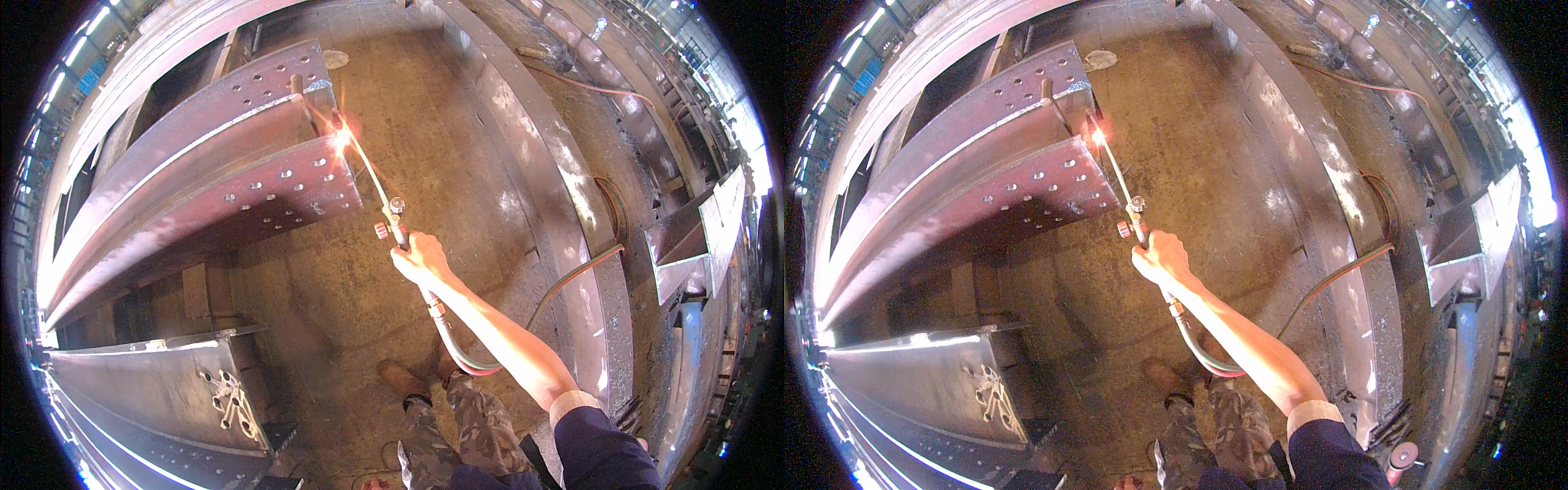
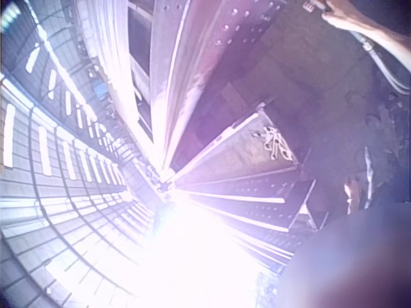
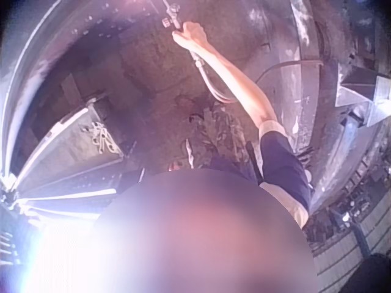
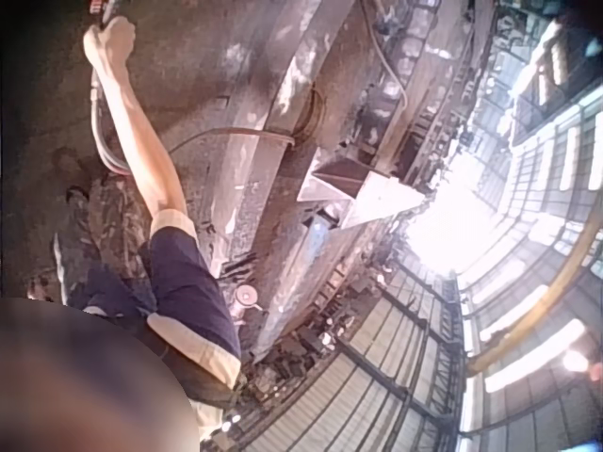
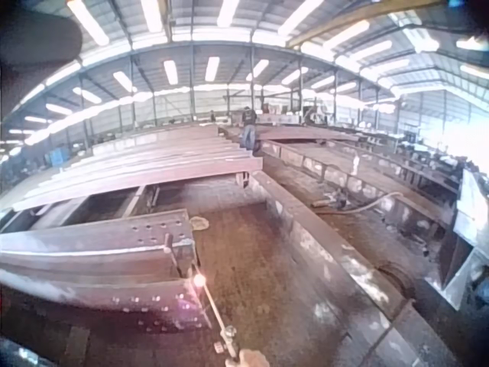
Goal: The person uses a cutting torch to cut through large metal plates in a workshop. They position the torch, ignite it, and move it along the metal to create a cut while sparks fly. The person repositions the torch and continues cutting along different sections of the metal plates.
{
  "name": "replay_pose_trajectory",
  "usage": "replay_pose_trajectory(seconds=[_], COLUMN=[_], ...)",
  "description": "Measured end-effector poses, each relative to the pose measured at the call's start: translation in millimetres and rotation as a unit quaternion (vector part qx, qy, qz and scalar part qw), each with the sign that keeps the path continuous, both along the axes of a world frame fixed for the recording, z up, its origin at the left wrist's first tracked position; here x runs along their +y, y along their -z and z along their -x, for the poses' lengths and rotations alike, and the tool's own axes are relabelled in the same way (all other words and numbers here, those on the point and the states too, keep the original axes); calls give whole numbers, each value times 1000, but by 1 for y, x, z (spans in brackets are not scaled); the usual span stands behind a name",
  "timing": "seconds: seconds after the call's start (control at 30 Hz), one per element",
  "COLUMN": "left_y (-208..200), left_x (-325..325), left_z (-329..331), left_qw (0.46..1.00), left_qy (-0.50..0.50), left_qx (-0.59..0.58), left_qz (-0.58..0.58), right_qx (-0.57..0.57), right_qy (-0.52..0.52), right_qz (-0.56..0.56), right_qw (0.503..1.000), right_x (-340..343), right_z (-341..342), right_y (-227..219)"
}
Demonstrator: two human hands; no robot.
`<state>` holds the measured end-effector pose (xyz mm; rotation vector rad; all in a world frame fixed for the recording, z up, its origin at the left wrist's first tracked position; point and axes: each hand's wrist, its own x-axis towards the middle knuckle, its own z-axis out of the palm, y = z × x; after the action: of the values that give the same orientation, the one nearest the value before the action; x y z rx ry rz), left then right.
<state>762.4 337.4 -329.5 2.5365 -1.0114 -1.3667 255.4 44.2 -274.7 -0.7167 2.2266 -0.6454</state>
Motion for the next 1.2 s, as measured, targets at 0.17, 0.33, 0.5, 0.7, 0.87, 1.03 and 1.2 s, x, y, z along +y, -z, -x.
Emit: replay_pose_trajectory(seconds=[0.17,0.33,0.5,0.7,0.87,1.03,1.2], left_y=[18,32,27,13,7,4,2], left_x=[12,21,21,9,3,-1,-3], left_z=[-18,-39,-35,-18,-13,-11,-11], left_qw=[999,996,997,998,995,991,988], left_qy=[41,76,-16,55,98,127,143], left_qx=[-3,9,66,-5,-33,-50,-61], left_qz=[17,39,22,-4,-12,-13,-15], right_qx=[-7,-11,-14,1,-12,10,-30], right_qy=[0,0,7,7,-16,-33,13], right_qz=[10,6,6,14,65,81,78], right_qw=[1000,1000,1000,1000,998,996,996], right_x=[1,0,0,0,4,3,2], right_z=[-1,-2,-3,-4,-1,0,-3], right_y=[0,-2,4,12,26,40,32])
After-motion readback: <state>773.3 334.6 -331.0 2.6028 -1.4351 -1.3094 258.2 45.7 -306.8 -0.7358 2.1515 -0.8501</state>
